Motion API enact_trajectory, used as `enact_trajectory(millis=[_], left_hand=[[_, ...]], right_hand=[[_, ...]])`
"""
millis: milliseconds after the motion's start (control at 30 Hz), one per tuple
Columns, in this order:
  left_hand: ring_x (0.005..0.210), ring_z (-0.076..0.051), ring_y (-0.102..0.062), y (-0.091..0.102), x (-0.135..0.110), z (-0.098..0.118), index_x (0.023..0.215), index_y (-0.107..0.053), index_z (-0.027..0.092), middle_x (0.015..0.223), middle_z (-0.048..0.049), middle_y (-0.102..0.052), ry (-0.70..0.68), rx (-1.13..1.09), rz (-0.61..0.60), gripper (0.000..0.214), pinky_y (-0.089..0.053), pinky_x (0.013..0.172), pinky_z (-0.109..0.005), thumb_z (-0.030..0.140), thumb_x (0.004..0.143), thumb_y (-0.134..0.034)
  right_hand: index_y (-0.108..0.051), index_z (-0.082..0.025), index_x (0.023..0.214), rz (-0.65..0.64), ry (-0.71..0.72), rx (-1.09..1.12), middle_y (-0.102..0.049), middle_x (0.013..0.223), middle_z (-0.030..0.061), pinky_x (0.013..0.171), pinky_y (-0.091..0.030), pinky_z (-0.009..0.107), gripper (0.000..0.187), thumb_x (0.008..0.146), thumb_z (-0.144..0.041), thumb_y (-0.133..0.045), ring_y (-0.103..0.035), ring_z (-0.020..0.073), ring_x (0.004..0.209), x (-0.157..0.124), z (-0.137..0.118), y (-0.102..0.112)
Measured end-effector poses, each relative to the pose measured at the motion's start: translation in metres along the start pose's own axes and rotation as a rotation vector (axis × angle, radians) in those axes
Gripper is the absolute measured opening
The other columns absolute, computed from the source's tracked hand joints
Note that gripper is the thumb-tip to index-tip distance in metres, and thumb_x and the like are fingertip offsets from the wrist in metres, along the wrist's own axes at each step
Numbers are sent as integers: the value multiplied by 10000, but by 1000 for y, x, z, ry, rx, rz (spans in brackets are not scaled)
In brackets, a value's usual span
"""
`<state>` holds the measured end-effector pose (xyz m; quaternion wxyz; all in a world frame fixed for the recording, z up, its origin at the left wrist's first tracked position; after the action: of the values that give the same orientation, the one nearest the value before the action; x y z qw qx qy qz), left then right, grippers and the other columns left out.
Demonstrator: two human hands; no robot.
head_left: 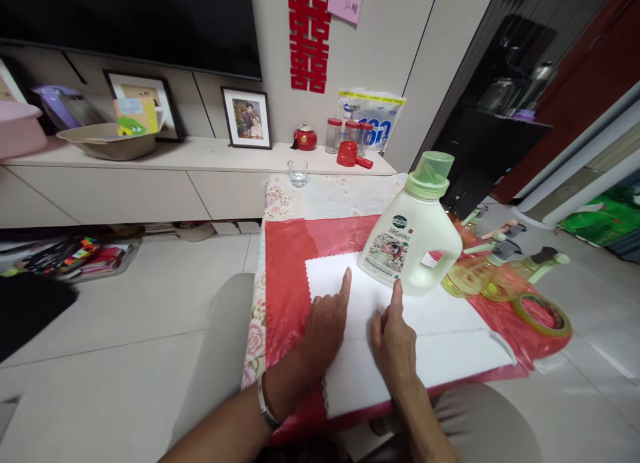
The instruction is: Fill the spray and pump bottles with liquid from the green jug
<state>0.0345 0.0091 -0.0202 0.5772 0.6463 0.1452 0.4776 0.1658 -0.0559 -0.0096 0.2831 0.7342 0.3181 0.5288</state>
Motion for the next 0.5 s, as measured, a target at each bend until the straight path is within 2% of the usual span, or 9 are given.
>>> enact_trajectory(millis=[233,500], left_hand=[[638,-158,-612,-9,-3,1,1605,16,88,684,42,-600,34,114,17,932,-481,677,-314,5,862,-539],[583,-164,-633,-7,-1,-3,1598,98,152,691,60,-641,57,-22,-50,979,-480,624,-309,-31,841,-495]], right_hand=[[-143,-54,1629,-73,-12,-17,-577,767,6,514,-327,175,666,1005,-238,-290,-496,94,520,0,0,-4],[-184,-46,1618,-119,-39,-36,-579,791,16,543,-363,187,633,1032,-266,-278,-516,97,550,-7,4,-11]])
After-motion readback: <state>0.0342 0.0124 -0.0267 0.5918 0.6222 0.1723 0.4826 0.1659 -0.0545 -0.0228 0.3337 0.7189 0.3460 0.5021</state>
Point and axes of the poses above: each hand's wrist, its own x-axis towards the middle knuckle, its own y-axis out of the back of the hand, z = x × y, the point moved 5 cm from there along x, towards the middle knuckle
